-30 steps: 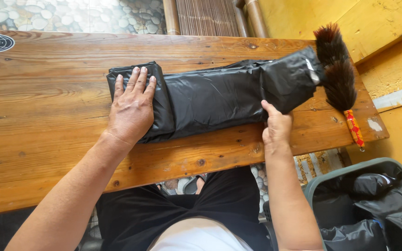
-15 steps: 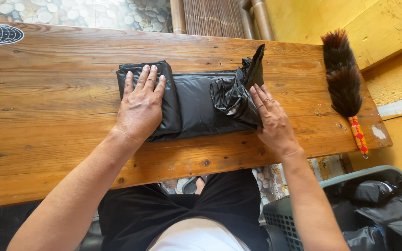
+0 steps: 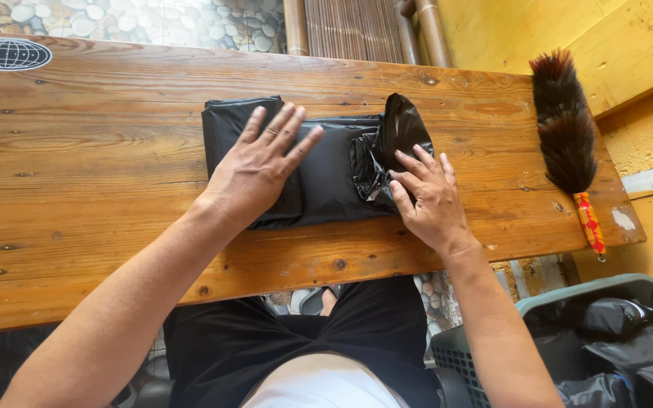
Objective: The person places a black plastic bag on a wooden table, smooths it out, and folds it into a compact rectangular shape. They then secure the folded bag with a blue strap and a white label.
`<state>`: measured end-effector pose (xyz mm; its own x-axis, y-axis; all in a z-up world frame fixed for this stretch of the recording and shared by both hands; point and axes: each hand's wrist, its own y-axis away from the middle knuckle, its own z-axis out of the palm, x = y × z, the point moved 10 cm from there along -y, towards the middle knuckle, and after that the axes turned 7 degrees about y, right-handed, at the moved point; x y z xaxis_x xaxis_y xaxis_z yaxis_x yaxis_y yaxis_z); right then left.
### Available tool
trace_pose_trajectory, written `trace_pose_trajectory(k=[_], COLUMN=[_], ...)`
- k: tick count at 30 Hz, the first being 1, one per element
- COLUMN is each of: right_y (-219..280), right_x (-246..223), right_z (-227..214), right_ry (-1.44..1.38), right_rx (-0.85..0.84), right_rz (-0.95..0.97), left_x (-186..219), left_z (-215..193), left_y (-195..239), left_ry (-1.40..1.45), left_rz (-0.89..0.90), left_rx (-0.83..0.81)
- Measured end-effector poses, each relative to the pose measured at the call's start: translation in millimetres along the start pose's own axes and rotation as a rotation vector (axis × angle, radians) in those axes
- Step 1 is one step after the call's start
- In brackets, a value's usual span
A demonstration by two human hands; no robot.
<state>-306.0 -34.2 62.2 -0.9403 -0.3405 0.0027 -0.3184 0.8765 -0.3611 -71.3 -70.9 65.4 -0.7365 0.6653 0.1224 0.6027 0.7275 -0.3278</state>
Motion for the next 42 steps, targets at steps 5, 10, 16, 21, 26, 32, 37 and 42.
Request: trace_pose_trajectory(k=[5, 10, 16, 21, 26, 32, 37, 42], right_y=[6.7, 8.1, 4.5, 2.0, 0.2, 1.1, 8.3, 62.4], right_x=[17.3, 8.0, -2.6, -4.9, -10.8, -14.0, -10.9, 52.1], right_z=[4.6, 5.0, 0.3, 7.2, 17.6, 11.0, -23.9, -10.7], right_ry=[-0.219, -0.067, -0.115, -0.065, 0.080, 0.009, -0.292, -0.215], right_rx=[-0.014, 0.037, -0.010, -0.047, -0.127, -0.103, 0.087, 0.078], right_rz=[0.254, 0.262, 0.264, 0.205, 0.116, 0.159, 0.340, 0.801], left_x=[7.8, 20.2, 20.7, 35.7, 64.6, 64.2, 63.6, 62.4], left_z=[20.3, 6.8, 1.4, -11.6, 30.1, 70.3, 68.6, 63.3], left_y=[-2.0, -6.7, -9.8, -20.3, -17.1, -25.0, -25.7, -23.8], left_ry=[-0.031, -0.034, 0.146, 0.236, -0.063, -0.006, 0.015, 0.033], left_rz=[0.176, 0.290, 0.403, 0.363, 0.539, 0.575, 0.551, 0.521], left_rx=[-0.079, -0.097, -0.188, -0.204, -0.418, -0.450, -0.496, -0.514])
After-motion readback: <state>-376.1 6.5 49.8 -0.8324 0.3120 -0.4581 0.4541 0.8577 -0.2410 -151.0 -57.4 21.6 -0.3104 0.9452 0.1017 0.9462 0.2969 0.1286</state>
